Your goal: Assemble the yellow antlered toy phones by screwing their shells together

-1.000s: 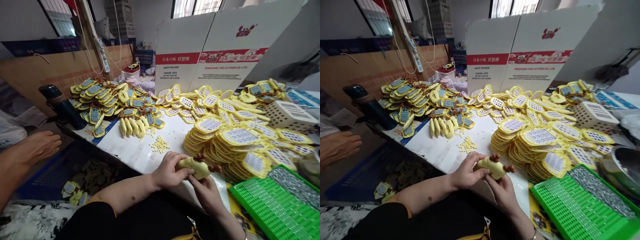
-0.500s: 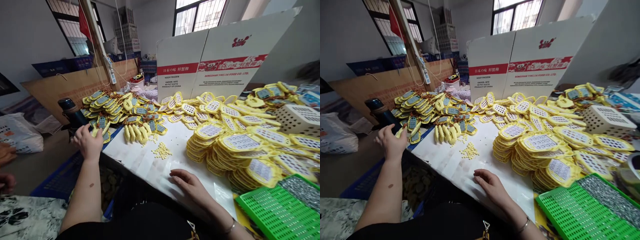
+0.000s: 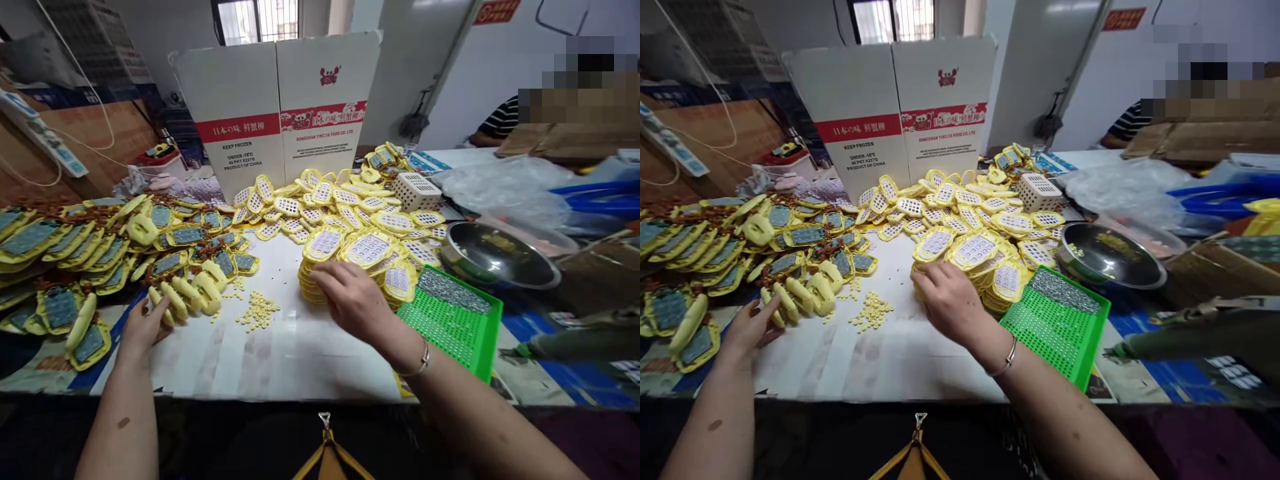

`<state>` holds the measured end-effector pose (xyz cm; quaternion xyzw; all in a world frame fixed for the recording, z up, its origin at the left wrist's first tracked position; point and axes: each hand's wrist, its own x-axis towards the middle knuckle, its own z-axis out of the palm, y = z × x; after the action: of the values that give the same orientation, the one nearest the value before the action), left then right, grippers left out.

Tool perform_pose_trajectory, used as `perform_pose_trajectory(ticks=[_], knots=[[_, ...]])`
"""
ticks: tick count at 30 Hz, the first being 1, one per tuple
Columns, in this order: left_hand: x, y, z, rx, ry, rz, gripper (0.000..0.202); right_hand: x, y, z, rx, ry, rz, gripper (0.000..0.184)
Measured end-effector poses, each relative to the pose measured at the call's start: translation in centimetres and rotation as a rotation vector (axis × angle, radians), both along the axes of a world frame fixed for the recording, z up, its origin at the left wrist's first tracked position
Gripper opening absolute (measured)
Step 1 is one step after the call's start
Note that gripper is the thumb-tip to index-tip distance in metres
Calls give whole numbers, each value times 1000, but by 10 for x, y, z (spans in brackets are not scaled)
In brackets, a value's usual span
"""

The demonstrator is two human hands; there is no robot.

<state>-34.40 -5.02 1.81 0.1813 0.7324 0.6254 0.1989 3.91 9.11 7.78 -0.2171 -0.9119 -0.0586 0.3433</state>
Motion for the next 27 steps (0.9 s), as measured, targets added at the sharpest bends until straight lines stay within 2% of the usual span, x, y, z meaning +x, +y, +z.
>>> perform_pose_trajectory(ticks=[2, 5, 9, 13, 16, 18, 20, 23, 27], knots=[[-2, -5, 3, -48, -190, 116, 39, -4, 12, 11, 99, -127, -161, 26], [0, -14, 2, 99, -298, 138, 29, -11, 20, 15, 180, -261, -283, 24], [12, -27, 3, 294, -96, 70, 28, -13, 21, 9, 266, -312, -309, 25], [35, -33, 26, 466, -7, -27, 36, -9, 24, 5, 255, -334, -273, 29], [63, -26, 46, 581, -51, -161, 38, -5, 27, 7, 266, -360, -246, 27], [87, -18, 51, 618, -139, -262, 40, -3, 26, 10, 279, -347, -240, 27], [112, -9, 49, 634, -287, -363, 45, 1, 19, 13, 238, -282, -220, 31], [150, 1, 41, 593, -551, -553, 55, 8, -3, 15, 80, -142, -133, 33], [188, 0, 34, 518, -754, -858, 70, 21, -44, 4, -112, -68, 27, 34]])
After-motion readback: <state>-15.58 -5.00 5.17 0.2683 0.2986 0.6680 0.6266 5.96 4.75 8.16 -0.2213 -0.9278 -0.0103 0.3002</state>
